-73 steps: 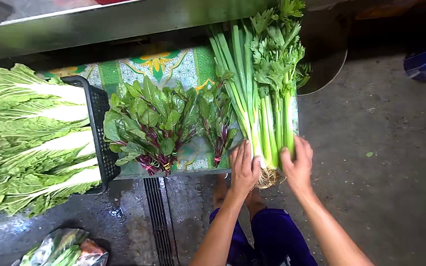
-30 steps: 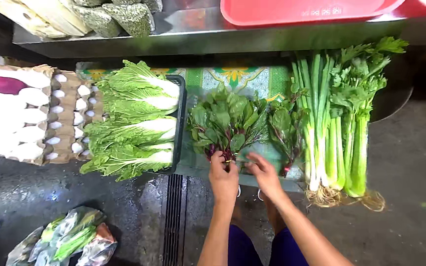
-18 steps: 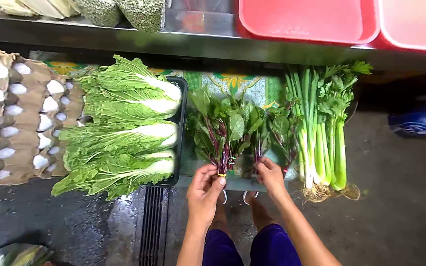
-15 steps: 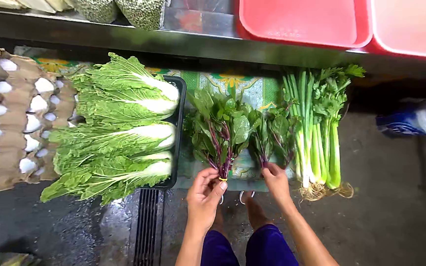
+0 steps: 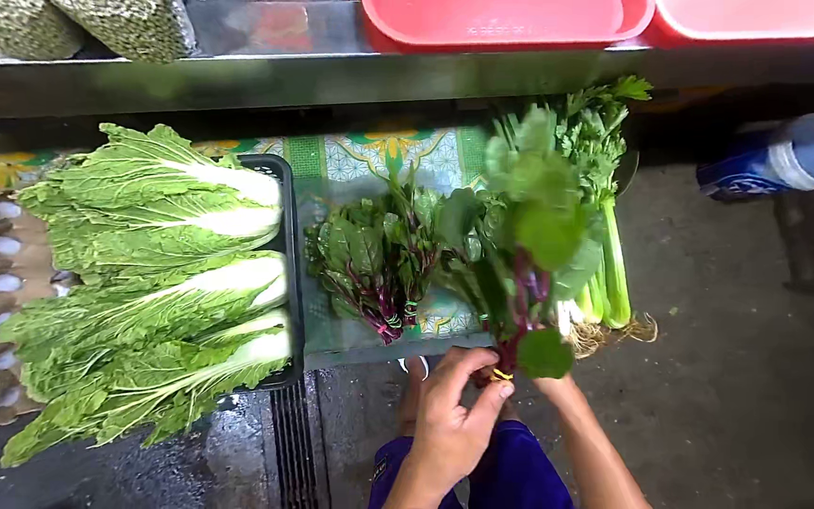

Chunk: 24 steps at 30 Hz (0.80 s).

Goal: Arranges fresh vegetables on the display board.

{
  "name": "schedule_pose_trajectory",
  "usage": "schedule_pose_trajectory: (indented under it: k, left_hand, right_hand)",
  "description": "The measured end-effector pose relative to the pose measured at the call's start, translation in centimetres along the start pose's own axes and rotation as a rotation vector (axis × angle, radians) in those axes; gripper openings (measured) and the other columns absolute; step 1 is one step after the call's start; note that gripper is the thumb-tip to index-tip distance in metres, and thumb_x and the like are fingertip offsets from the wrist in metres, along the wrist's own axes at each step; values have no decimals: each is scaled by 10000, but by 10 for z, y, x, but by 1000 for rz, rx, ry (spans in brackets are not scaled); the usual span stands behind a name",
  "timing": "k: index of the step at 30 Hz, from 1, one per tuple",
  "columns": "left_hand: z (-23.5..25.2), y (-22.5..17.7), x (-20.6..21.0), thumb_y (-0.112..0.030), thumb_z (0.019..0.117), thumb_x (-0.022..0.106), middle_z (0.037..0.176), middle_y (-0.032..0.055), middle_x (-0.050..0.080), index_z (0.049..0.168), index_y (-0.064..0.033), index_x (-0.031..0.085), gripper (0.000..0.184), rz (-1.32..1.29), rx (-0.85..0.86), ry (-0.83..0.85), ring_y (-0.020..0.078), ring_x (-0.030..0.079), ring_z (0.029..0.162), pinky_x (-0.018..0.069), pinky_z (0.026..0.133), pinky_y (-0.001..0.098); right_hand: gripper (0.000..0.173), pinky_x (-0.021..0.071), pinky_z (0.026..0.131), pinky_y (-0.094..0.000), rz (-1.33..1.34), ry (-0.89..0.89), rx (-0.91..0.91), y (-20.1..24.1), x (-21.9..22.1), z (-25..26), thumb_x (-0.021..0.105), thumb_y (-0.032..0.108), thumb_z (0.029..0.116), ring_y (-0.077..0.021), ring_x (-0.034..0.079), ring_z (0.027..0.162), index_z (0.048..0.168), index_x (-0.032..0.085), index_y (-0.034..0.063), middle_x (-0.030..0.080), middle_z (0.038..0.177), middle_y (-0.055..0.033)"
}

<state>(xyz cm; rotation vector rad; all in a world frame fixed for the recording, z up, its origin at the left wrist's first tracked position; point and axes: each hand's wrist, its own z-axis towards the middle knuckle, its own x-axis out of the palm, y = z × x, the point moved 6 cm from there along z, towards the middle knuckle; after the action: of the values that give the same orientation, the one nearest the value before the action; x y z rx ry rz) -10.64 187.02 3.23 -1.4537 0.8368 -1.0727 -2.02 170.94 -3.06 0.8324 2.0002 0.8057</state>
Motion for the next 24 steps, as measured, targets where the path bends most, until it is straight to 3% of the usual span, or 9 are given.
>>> schedule_pose_trajectory:
  k: [2, 5, 8, 10, 12, 16, 19, 21, 24]
  left_hand:
    - [4, 8, 24, -66, 918, 743, 1060, 94, 707, 1153, 11, 681, 255, 56, 4, 35, 124, 695, 963, 609, 865, 283]
    - [7, 32, 58, -43, 907, 728, 1020, 104, 724, 1118, 13, 715, 219, 245, 60, 106, 154, 692, 964, 591, 888, 299]
    - [7, 48, 78, -113, 922, 734, 1099, 80, 748, 1158, -22, 734, 253, 351, 67, 165, 193, 687, 1070, 552, 987, 382]
    - [10, 55, 73, -177, 951, 710, 1120, 95, 735, 1159, -20, 726, 261, 373, -33, 62, 202, 673, 1089, 552, 987, 382]
    - [14, 72, 57, -218, 965, 675, 1167, 189, 689, 1237, 41, 660, 376, 512, -239, -107, 259, 680, 1069, 575, 921, 406]
    - [34, 128, 46, -245, 933, 714, 1368, 267, 554, 1514, 63, 399, 729, 751, -607, -105, 331, 661, 1084, 569, 924, 472]
    - [42, 145, 73, -108, 911, 687, 1340, 260, 593, 1434, 80, 501, 586, 824, -510, 1, 329, 672, 1105, 571, 948, 455]
    - [43, 148, 91, -88, 907, 681, 1369, 248, 594, 1446, 66, 504, 588, 860, -465, 67, 339, 659, 1176, 559, 991, 463]
    - [43, 149, 93, -137, 907, 682, 1364, 243, 580, 1453, 55, 498, 607, 876, -503, 63, 314, 677, 1111, 580, 933, 428]
  right_hand:
    - [327, 562, 977, -293, 363, 39, -91, -1, -18, -15, 605, 221, 981, -94, 670, 1103, 1236, 658, 22, 719, 1181, -46]
    - [507, 542, 1016, -421, 837, 78, -89, -5, -35, -28, 790, 258, 851, -244, 661, 1177, 1287, 635, 50, 699, 1253, -145]
    - [456, 604, 895, -392, 906, -93, -16, -14, -44, -21, 814, 142, 827, -236, 731, 980, 1206, 612, -11, 743, 1078, -168]
    - [342, 608, 851, -357, 911, -165, -29, -20, -55, -12, 760, 47, 846, -204, 732, 893, 1153, 623, -14, 750, 1001, -150]
    - [362, 614, 866, -370, 910, -186, -89, -22, -68, -5, 771, 33, 845, -222, 737, 903, 1168, 613, -4, 750, 1011, -150]
    - [477, 622, 902, -365, 687, -245, -183, -9, -85, 10, 804, 41, 809, -217, 741, 969, 1217, 566, -26, 752, 1049, -119]
    - [560, 621, 848, -286, 270, -233, -42, -23, -78, 24, 814, 160, 815, -117, 712, 951, 1279, 583, -52, 711, 1093, -87]
    - [625, 592, 835, -348, 26, -149, 28, -50, -64, 39, 790, 270, 878, -169, 676, 932, 1376, 570, -36, 666, 1130, -140]
    - [614, 591, 772, -405, -145, -151, -10, -62, -52, 47, 772, 285, 906, -198, 681, 817, 1391, 570, -31, 705, 979, -131]
